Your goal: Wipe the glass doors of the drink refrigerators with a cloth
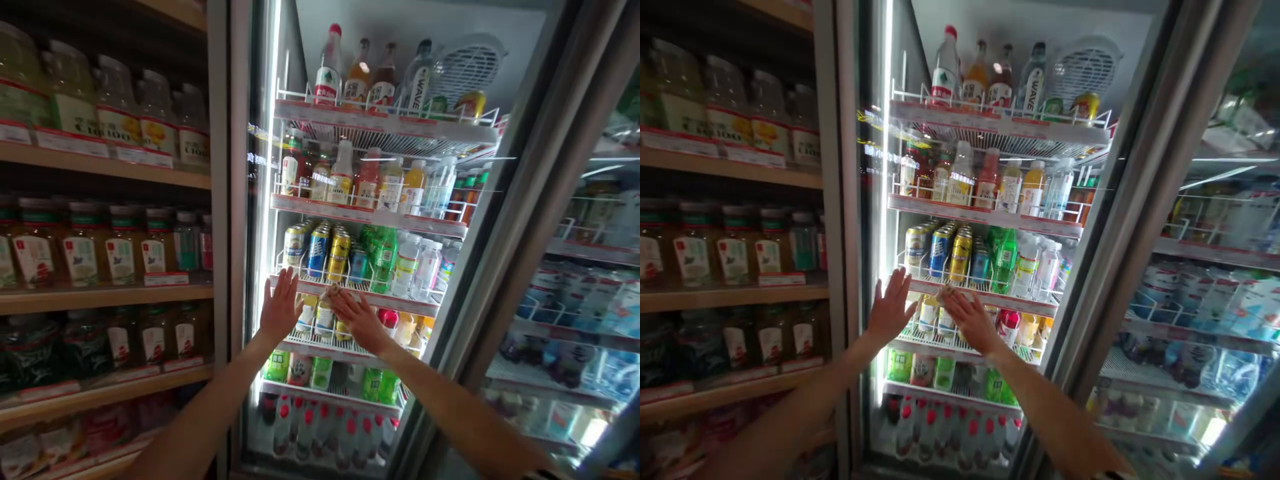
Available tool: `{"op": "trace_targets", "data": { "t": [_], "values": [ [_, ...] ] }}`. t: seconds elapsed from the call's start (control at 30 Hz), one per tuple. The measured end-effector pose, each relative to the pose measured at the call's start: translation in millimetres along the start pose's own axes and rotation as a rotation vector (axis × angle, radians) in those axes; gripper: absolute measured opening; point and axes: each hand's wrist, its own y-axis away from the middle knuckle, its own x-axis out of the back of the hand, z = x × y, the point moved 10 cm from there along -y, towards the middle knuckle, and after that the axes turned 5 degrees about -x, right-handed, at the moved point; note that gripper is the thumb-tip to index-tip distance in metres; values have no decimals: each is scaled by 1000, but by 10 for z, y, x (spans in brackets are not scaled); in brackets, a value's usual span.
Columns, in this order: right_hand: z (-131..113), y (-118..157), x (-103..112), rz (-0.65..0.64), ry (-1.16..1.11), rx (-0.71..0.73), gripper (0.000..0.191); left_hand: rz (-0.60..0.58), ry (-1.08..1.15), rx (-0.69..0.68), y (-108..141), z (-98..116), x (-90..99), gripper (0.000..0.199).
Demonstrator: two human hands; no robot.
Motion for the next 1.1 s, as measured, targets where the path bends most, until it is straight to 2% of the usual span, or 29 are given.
{"op": "trace_targets", "data": {
  "t": [0.07, 0.13, 0.2, 0.27, 0.37, 0.4, 0.43, 0.53, 0.6, 0.63, 0.73, 0.8, 0.97, 1.03, 1.1],
  "values": [
    [126, -132, 39, 19, -2, -89, 62, -5, 2, 24, 6, -99, 0, 59],
    [380, -294, 125, 78, 4, -270, 60, -3, 7, 54, 5, -191, 1, 59],
    [464, -375, 145, 115, 2, -365, 59, 1, 10, 67, 8, -249, -4, 60],
    [264, -377, 64, 98, -11, -291, 60, 2, 9, 66, 21, -289, -15, 62],
    [-168, -341, -85, 49, -26, -83, 59, -8, 2, 70, 48, -373, -34, 64],
    [-220, -371, -99, 47, -26, -61, 58, -15, -2, 78, 54, -412, -41, 64],
    [-201, -434, -86, 57, -25, -78, 57, -21, -5, 88, 59, -450, -47, 63],
    [77, -696, 38, 136, -19, -264, 55, -31, -8, 115, 78, -539, -64, 62],
    [125, -796, 65, 161, -14, -314, 55, -33, -8, 118, 110, -562, -79, 63],
    [48, -813, 39, 153, -13, -278, 54, -37, -8, 117, 133, -569, -90, 63],
    [-386, -769, -117, 88, -28, -62, 52, -57, -11, 117, 211, -624, -124, 65],
    [-566, -794, -178, 66, -58, 9, 53, -71, -19, 131, 250, -708, -134, 65],
    [-452, -1210, -135, 107, -122, -178, 58, -55, -35, 158, 289, -921, -101, 64],
    [-558, -1285, -159, 109, -129, -169, 58, -44, -46, 157, 323, -969, -85, 64],
    [-784, -1292, -218, 90, -144, -79, 59, -47, -61, 157, 377, -1015, -76, 64]
  ]
}}
